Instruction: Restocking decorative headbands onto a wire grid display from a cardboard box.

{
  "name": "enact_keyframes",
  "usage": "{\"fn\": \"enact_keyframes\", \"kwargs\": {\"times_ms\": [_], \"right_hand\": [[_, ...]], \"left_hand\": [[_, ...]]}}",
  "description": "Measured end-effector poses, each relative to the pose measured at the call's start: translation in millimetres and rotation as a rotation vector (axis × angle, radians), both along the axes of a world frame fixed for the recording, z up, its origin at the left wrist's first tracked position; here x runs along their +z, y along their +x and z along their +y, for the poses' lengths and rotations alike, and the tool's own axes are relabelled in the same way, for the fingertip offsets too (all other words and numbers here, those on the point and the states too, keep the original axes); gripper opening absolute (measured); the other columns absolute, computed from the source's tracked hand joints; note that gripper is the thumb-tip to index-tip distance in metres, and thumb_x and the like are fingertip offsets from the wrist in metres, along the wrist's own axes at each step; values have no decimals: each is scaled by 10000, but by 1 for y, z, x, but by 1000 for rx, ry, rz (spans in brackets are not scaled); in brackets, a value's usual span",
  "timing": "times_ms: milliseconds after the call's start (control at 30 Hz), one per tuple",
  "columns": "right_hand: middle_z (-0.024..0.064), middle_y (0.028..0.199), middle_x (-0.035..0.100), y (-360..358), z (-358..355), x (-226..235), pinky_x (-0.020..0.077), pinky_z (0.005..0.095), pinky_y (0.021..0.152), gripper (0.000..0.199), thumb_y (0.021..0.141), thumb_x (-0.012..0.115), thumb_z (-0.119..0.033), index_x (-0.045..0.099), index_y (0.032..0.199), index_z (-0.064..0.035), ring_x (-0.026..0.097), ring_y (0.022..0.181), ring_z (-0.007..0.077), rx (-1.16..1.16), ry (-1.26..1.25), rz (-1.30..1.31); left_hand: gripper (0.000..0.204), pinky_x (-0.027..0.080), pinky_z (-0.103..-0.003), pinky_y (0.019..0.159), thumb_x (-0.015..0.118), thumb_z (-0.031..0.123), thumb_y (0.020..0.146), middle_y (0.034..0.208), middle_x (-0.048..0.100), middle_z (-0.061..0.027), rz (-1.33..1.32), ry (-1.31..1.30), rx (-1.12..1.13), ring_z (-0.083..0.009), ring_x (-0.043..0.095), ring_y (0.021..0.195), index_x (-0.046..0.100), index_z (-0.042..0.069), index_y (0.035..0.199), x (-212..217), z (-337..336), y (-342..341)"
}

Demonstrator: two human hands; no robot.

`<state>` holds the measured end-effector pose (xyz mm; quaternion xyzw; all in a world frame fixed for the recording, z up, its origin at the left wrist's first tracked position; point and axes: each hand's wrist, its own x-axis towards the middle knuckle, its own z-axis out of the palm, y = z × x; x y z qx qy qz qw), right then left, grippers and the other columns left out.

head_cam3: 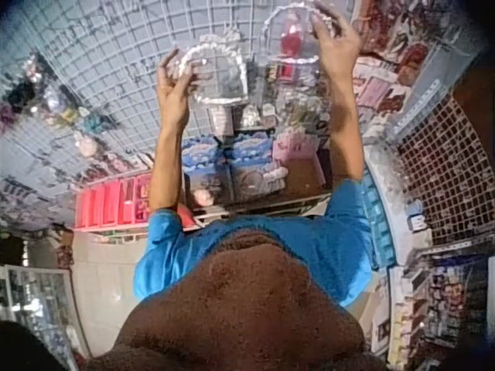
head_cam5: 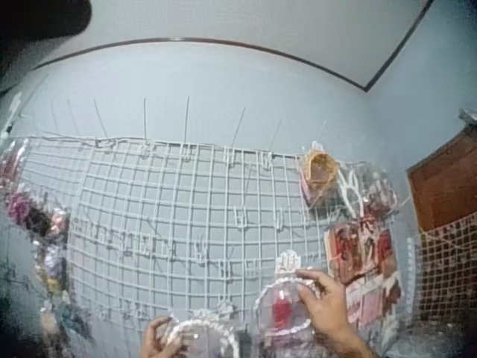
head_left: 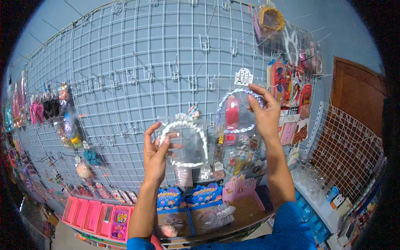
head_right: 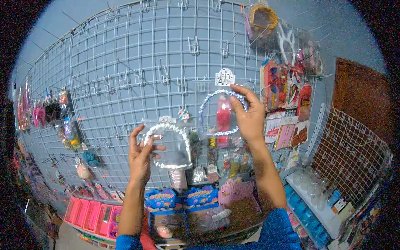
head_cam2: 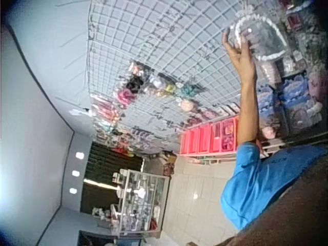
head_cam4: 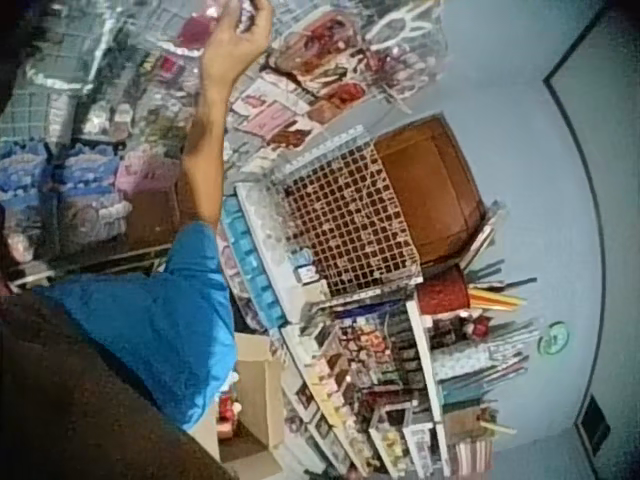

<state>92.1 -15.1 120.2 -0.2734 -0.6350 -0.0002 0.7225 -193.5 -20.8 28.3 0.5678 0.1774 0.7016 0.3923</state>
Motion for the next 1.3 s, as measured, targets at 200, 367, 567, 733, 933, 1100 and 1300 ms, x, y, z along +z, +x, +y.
{"fn": "enact_keyframes", "kwargs": {"times_ms": [200,367,567,733,933,1100,1300], "right_hand": [[78,1089,650,10,9,45,494,238,768,293,856,629,-33,631,1148,-9,592,913,107,41,82,-39],[60,1014,665,15,11,112,498,223,656,298,846,631,-35,637,1143,-8,570,709,66,-54,198,-88],[56,959,673,29,34,208,492,233,591,293,842,638,-49,650,1132,-11,578,673,78,-62,437,-50],[70,905,680,15,32,274,495,238,570,287,825,665,-78,666,1105,-18,596,633,90,-27,416,50],[37,885,663,-20,50,346,496,227,620,295,835,681,-136,662,1111,-33,604,667,97,206,471,121],[63,890,667,-53,62,367,498,230,612,307,816,676,-106,654,1106,-8,615,672,118,116,425,84],[76,910,669,-70,77,362,491,224,578,306,815,663,-86,650,1109,-1,627,681,127,103,344,87]], "left_hand": [[525,472,-246,560,552,159,944,1049,657,-164,41,39,69,-197,678,771,281,130,1392,4,-1,-11],[534,460,-237,548,546,153,946,1033,664,-149,51,30,123,-183,676,758,272,127,1404,11,-10,-19],[568,456,-222,502,571,173,926,987,675,-134,36,65,254,-168,669,696,289,154,1419,18,-22,-35],[568,453,-212,514,552,155,933,983,674,-144,39,93,348,-168,672,704,269,129,1425,25,-39,-49],[594,465,-221,505,569,159,922,964,666,-158,9,109,424,-184,669,687,266,126,1431,26,-55,-56],[548,473,-229,524,531,122,941,977,671,-156,16,132,423,-176,677,713,259,104,1416,26,-65,-60],[540,477,-229,520,526,119,938,972,671,-156,12,115,453,-179,676,712,265,99,1410,20,-68,-69]]}}
